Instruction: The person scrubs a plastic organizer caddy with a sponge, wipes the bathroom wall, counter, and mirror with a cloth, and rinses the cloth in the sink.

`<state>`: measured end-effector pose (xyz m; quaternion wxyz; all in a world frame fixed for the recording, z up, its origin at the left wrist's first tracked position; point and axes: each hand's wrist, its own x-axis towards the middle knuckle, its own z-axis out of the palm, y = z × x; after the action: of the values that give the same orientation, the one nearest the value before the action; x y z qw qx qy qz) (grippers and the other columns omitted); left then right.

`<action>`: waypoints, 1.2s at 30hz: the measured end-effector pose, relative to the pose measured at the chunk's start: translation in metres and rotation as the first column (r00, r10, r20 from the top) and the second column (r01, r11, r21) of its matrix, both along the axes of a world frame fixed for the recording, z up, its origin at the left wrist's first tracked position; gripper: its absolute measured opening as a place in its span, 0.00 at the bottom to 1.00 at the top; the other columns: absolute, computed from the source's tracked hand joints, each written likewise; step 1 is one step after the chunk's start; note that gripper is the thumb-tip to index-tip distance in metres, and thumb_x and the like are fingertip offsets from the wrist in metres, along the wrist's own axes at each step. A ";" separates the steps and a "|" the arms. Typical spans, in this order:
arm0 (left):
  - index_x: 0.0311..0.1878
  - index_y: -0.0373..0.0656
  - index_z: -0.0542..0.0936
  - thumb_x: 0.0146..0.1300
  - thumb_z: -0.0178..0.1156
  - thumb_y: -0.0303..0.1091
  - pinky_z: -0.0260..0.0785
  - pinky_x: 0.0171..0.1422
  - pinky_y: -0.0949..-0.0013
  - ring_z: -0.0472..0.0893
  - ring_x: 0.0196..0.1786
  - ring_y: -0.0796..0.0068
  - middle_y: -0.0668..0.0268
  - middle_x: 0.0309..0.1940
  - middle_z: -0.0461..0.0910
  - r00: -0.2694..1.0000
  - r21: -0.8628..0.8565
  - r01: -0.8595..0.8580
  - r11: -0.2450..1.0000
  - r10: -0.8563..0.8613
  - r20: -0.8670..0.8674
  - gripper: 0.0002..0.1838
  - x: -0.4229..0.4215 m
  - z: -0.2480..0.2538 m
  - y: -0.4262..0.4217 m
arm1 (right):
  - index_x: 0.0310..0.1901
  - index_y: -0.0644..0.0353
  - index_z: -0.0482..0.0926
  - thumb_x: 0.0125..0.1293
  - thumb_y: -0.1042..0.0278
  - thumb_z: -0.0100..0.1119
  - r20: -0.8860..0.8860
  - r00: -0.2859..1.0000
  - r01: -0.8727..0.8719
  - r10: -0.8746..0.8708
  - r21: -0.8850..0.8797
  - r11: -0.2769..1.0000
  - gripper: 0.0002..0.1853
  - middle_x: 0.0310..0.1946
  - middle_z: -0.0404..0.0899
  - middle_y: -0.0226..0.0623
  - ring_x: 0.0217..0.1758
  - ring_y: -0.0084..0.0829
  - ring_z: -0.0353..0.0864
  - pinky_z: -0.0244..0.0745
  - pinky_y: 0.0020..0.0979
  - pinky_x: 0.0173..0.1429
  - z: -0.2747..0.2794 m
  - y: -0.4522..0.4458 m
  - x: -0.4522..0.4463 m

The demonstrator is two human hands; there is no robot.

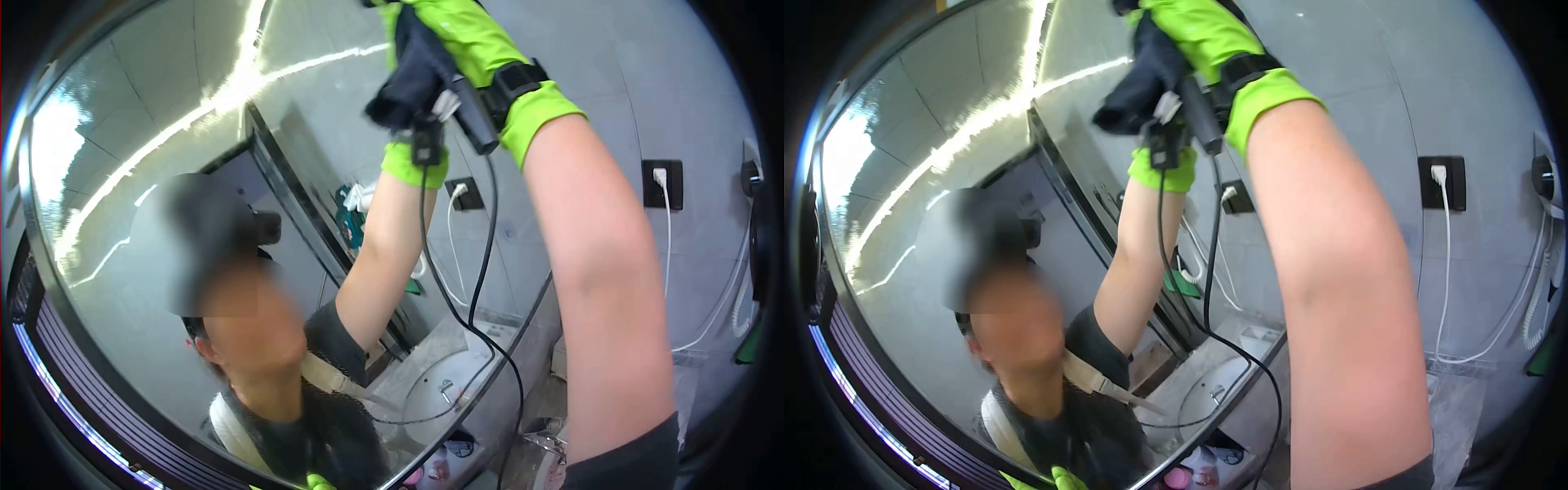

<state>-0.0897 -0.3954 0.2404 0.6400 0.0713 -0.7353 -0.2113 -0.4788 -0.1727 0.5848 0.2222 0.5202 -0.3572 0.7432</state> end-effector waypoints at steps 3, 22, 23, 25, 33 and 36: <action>0.67 0.22 0.53 0.65 0.58 0.26 0.52 0.73 0.32 0.66 0.72 0.40 0.28 0.66 0.60 0.999 -0.066 -0.014 0.998 0.017 0.051 0.34 0.001 -0.003 0.003 | 0.59 0.53 0.79 0.75 0.64 0.54 0.210 0.730 -0.626 0.650 -0.176 0.760 0.15 0.55 0.82 0.47 0.61 0.41 0.76 0.65 0.36 0.69 -0.071 0.043 -0.065; 0.77 0.29 0.27 0.75 0.49 0.51 0.44 0.81 0.54 0.61 0.76 0.48 0.39 0.78 0.46 0.957 -0.178 0.262 0.948 -0.231 0.178 0.51 -0.004 0.000 -0.026 | 0.57 0.47 0.80 0.69 0.58 0.61 -0.694 0.687 0.407 -0.213 0.125 0.905 0.16 0.60 0.77 0.34 0.68 0.46 0.72 0.72 0.46 0.65 -0.307 -0.121 0.254; 0.77 0.28 0.28 0.75 0.48 0.51 0.44 0.81 0.54 0.60 0.76 0.48 0.38 0.78 0.46 0.956 -0.181 0.267 0.947 -0.235 0.178 0.51 -0.006 0.002 -0.026 | 0.56 0.45 0.81 0.70 0.58 0.60 -0.685 0.724 0.306 -0.079 0.216 0.927 0.15 0.61 0.77 0.32 0.69 0.45 0.71 0.74 0.44 0.64 -0.311 -0.123 0.257; 0.77 0.28 0.28 0.75 0.48 0.52 0.44 0.81 0.54 0.60 0.76 0.47 0.38 0.78 0.46 0.958 -0.196 0.262 0.945 -0.230 0.174 0.51 -0.007 0.004 -0.026 | 0.61 0.50 0.77 0.71 0.58 0.59 -0.490 0.851 0.100 0.186 0.500 0.860 0.19 0.64 0.75 0.33 0.70 0.42 0.71 0.73 0.40 0.66 -0.315 -0.115 0.246; 0.77 0.25 0.30 0.75 0.47 0.55 0.43 0.81 0.52 0.58 0.77 0.45 0.36 0.78 0.45 0.964 -0.237 0.239 0.942 -0.201 0.172 0.51 -0.010 0.009 -0.027 | 0.71 0.61 0.66 0.64 0.62 0.61 -0.628 0.246 0.956 -0.738 0.285 0.076 0.34 0.67 0.66 0.59 0.72 0.55 0.64 0.61 0.46 0.75 -0.353 -0.020 0.112; 0.77 0.24 0.31 0.75 0.46 0.56 0.42 0.81 0.52 0.58 0.77 0.44 0.36 0.77 0.45 0.964 -0.242 0.239 0.940 -0.200 0.174 0.51 -0.012 0.007 -0.030 | 0.76 0.59 0.57 0.72 0.59 0.55 -0.099 0.349 0.901 -0.932 0.310 0.304 0.35 0.73 0.58 0.57 0.77 0.54 0.57 0.52 0.45 0.80 -0.368 0.006 0.029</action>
<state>-0.1013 -0.4255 0.2470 0.5601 -0.0808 -0.8053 -0.1768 -0.4502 -0.1665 0.2163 0.5018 0.2146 -0.7118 0.4421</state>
